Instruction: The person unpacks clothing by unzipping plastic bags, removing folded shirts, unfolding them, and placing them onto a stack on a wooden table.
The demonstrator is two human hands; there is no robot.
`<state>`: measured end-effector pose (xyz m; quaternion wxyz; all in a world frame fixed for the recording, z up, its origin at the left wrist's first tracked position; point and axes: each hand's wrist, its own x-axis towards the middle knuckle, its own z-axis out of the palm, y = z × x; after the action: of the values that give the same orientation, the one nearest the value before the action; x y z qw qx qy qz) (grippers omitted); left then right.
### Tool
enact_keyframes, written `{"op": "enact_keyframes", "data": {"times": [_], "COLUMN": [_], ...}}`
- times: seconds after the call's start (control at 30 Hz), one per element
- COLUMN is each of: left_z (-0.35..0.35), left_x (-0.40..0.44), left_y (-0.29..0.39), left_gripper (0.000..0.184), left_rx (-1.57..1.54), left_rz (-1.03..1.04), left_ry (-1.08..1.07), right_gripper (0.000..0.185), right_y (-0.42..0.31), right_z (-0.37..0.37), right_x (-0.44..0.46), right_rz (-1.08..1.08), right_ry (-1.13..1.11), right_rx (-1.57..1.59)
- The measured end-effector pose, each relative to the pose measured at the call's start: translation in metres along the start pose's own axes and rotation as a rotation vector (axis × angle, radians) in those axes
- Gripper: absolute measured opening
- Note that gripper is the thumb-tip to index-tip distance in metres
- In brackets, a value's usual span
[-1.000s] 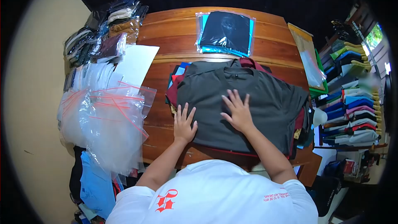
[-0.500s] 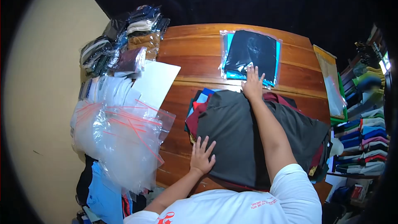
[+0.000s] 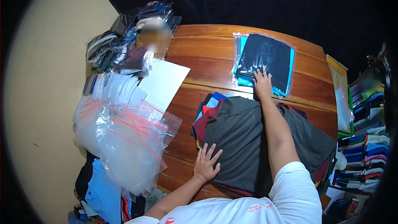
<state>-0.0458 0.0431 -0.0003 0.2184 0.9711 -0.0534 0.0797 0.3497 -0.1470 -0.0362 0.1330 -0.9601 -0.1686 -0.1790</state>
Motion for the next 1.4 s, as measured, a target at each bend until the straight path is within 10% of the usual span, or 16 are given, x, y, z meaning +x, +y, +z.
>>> {"op": "enact_keyframes", "data": {"times": [0.6,1.1,1.4], "left_z": [-0.004,-0.001,0.005], "left_x": [-0.002,-0.005,-0.007], "left_y": [0.000,0.000,-0.005], "left_gripper": [0.056,0.057,0.057], "left_rx": [0.020,0.037,0.059], "left_rz": [0.015,0.069,0.094], "left_ry": [0.033,0.134,0.163], "right_gripper": [0.014,0.007,0.007], "right_y": [-0.020,-0.061,-0.114], "right_z": [-0.082,-0.272,-0.294], "right_x": [-0.040,-0.148,-0.306], "right_rz": [-0.057,-0.334,-0.344], "right_ry": [0.492,0.483,0.088], "right_rx": [0.197,0.147,0.123]}}
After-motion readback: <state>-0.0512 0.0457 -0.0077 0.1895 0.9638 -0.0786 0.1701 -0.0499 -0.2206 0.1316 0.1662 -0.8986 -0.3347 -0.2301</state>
